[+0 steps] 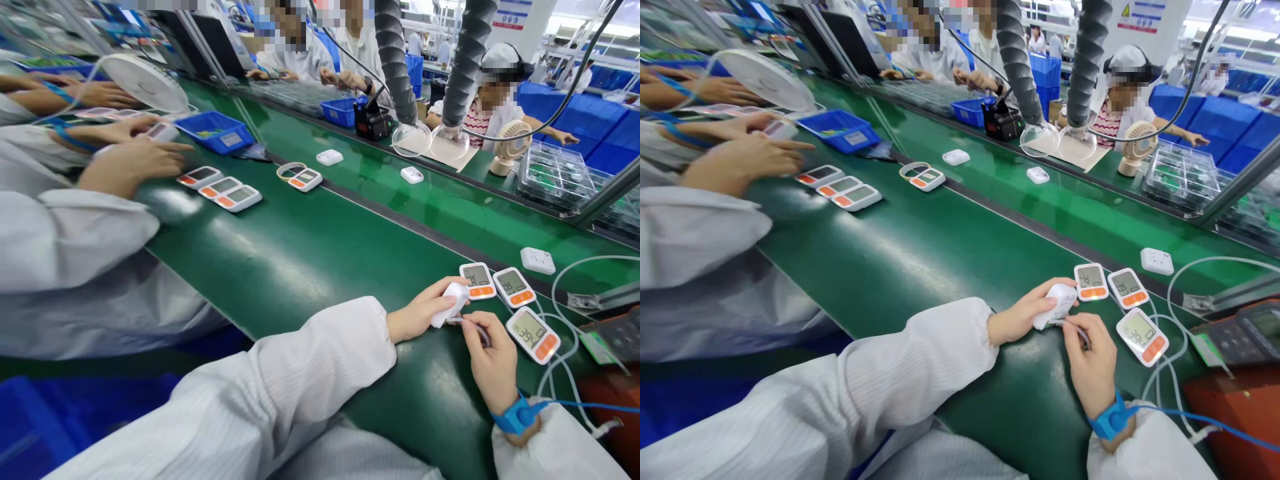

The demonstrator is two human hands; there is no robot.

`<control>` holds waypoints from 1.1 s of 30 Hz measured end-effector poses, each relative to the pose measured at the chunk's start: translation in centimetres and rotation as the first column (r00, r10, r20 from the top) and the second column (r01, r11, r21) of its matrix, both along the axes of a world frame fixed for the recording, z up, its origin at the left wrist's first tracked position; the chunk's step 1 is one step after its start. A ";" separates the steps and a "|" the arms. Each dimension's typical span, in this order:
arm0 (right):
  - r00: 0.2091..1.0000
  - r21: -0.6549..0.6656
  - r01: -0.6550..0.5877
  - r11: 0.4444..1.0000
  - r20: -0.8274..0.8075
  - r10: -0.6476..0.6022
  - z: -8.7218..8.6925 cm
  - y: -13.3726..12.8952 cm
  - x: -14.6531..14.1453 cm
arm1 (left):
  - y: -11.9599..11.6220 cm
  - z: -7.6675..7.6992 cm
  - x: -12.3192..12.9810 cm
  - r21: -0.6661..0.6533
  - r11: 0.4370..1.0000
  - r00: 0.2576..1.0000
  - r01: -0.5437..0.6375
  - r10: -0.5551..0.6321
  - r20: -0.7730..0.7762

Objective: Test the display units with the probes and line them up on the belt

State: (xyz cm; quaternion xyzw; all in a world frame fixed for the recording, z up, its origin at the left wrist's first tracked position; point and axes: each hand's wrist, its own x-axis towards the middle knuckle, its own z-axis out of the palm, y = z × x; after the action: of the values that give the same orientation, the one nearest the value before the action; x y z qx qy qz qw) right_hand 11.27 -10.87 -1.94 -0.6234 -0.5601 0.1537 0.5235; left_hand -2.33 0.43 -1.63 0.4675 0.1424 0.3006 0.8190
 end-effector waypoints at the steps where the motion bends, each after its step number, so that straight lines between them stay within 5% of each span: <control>1: 0.999 -0.006 0.020 1.000 -0.047 -0.021 -0.1 0.0 0.0 | -0.1 0.0 0.0 0.004 1.000 1.000 0.010 -0.010 -0.001; 6: 0.980 -0.039 0.053 0.998 -0.187 -0.060 -0.7 -0.2 0.1 | -0.4 -0.2 0.1 0.034 0.999 1.000 0.031 -0.031 -0.006; 17: 0.999 -0.081 0.049 0.995 -0.004 -0.049 0.1 0.1 0.1 | -0.6 0.3 -0.3 0.325 0.945 0.984 0.031 0.028 -0.176; 33: 0.997 -0.048 -0.014 0.999 0.080 0.018 0.6 0.0 -0.2 | -0.9 -0.1 -0.4 0.425 0.904 0.985 0.045 0.032 -0.172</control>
State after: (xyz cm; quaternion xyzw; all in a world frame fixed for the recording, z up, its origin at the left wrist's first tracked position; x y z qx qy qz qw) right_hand 11.03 -10.91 -1.36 -0.6368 -0.5817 0.1459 0.4847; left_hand -2.69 -0.50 -1.70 0.6605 0.1428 0.2794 0.6821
